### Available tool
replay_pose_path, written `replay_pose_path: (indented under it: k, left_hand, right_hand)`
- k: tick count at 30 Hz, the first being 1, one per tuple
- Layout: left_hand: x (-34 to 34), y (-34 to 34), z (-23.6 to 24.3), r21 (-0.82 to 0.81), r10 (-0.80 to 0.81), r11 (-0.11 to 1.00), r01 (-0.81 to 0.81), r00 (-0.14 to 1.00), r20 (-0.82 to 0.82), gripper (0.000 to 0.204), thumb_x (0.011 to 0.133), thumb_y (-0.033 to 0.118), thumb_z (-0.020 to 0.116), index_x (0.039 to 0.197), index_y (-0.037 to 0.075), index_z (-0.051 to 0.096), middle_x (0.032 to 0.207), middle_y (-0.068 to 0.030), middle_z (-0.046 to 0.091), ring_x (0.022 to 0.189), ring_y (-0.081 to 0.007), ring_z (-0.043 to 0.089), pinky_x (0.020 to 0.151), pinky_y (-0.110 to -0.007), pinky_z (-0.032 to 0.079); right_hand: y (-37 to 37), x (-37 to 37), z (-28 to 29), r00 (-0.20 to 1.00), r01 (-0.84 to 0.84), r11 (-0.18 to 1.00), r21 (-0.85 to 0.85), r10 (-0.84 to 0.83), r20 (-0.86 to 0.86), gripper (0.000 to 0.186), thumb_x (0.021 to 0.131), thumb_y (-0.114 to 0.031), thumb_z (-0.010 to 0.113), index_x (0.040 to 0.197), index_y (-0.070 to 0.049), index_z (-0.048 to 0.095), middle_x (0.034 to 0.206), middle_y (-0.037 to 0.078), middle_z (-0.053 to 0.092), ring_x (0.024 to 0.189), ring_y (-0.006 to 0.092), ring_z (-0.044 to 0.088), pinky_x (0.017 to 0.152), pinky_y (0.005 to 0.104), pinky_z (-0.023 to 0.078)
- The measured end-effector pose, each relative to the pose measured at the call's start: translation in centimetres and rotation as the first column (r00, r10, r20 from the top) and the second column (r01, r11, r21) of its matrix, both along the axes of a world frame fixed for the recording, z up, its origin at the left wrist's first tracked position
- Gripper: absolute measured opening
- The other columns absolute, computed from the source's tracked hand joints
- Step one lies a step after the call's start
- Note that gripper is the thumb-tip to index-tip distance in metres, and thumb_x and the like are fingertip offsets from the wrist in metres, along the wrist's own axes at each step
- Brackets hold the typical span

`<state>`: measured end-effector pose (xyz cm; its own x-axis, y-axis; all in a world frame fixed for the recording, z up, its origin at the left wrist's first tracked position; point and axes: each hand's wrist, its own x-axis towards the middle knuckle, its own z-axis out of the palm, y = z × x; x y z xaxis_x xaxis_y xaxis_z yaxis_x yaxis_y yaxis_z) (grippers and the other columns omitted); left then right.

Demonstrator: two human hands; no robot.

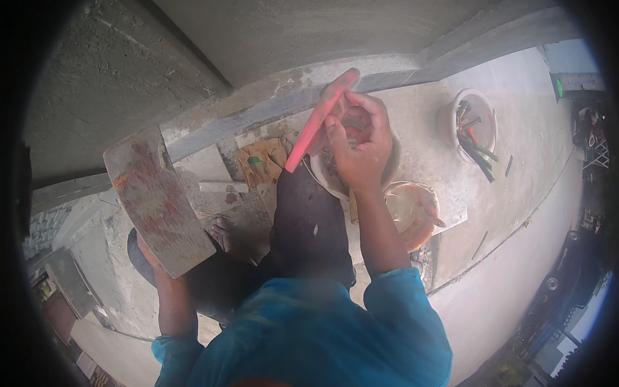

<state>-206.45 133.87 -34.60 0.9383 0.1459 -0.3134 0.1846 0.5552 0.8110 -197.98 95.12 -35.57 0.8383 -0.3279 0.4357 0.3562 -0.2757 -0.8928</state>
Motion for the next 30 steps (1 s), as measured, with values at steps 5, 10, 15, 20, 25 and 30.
replay_pose_path:
  k: [5,10,15,20,25,30]
  left_hand:
    - [-1.6,5.6,-0.9,0.268,0.321,0.917,-0.294,0.945,-0.063,0.036,0.109,0.017,0.046,0.137,-0.006,0.053,0.124,-0.0180,0.066,0.105,-0.0285,0.070,0.089,-0.041,0.060]
    - [-4.0,7.0,-4.2,0.611,0.365,0.747,-0.262,0.930,-0.047,0.031,0.107,0.013,0.052,0.131,-0.007,0.056,0.117,-0.0144,0.069,0.098,-0.0218,0.071,0.082,-0.034,0.060]
    - [-5.0,8.2,-4.1,0.764,0.251,0.631,-0.135,0.967,-0.037,0.031,0.107,0.012,0.052,0.131,-0.007,0.057,0.117,-0.0149,0.070,0.098,-0.0216,0.072,0.080,-0.033,0.060]
    - [-4.2,6.8,-2.4,0.422,0.340,0.864,-0.273,0.936,-0.090,0.037,0.110,0.016,0.044,0.137,-0.008,0.052,0.125,-0.0199,0.067,0.105,-0.0279,0.071,0.087,-0.038,0.061]
    - [-5.5,9.1,-3.8,-0.090,0.240,0.967,-0.240,0.971,-0.007,0.047,0.113,0.026,0.038,0.145,-0.008,0.044,0.139,-0.0261,0.057,0.123,-0.0370,0.062,0.104,-0.050,0.053]
    - [-6.0,10.8,-5.3,-0.487,0.081,0.873,0.036,0.973,0.218,0.053,0.113,0.029,0.037,0.151,-0.007,0.038,0.151,-0.0283,0.047,0.138,-0.0398,0.050,0.118,-0.055,0.040]
  right_hand:
    - [7.4,7.7,-2.9,0.928,0.198,0.935,-0.294,-0.083,0.363,0.044,0.081,0.003,0.082,0.121,-0.002,0.063,0.118,0.015,0.057,0.099,0.0228,0.067,0.068,0.0298,0.065]
    - [11.2,11.7,-6.0,0.916,0.209,0.924,-0.321,-0.070,0.394,0.041,0.081,0.003,0.082,0.118,-0.002,0.066,0.114,0.013,0.056,0.092,0.0205,0.066,0.065,0.0295,0.061]
    - [11.9,14.0,-7.1,0.882,0.284,0.868,-0.407,-0.070,0.466,0.040,0.080,0.001,0.082,0.117,-0.002,0.066,0.107,0.013,0.061,0.094,0.0235,0.061,0.066,0.0328,0.055]
    - [12.3,14.9,-7.4,0.894,0.284,0.871,-0.401,-0.089,0.439,0.041,0.080,0.000,0.084,0.117,-0.003,0.066,0.112,0.012,0.059,0.101,0.0220,0.061,0.062,0.0284,0.060]
    - [12.4,15.4,-7.2,0.880,0.320,0.834,-0.450,-0.084,0.468,0.042,0.080,0.000,0.084,0.118,-0.004,0.066,0.118,0.012,0.057,0.099,0.0190,0.063,0.056,0.0248,0.062]
    - [11.5,14.4,-7.5,0.892,0.395,0.822,-0.409,-0.239,0.383,0.043,0.080,0.000,0.084,0.119,-0.006,0.067,0.115,0.010,0.059,0.095,0.0183,0.062,0.054,0.0224,0.060]
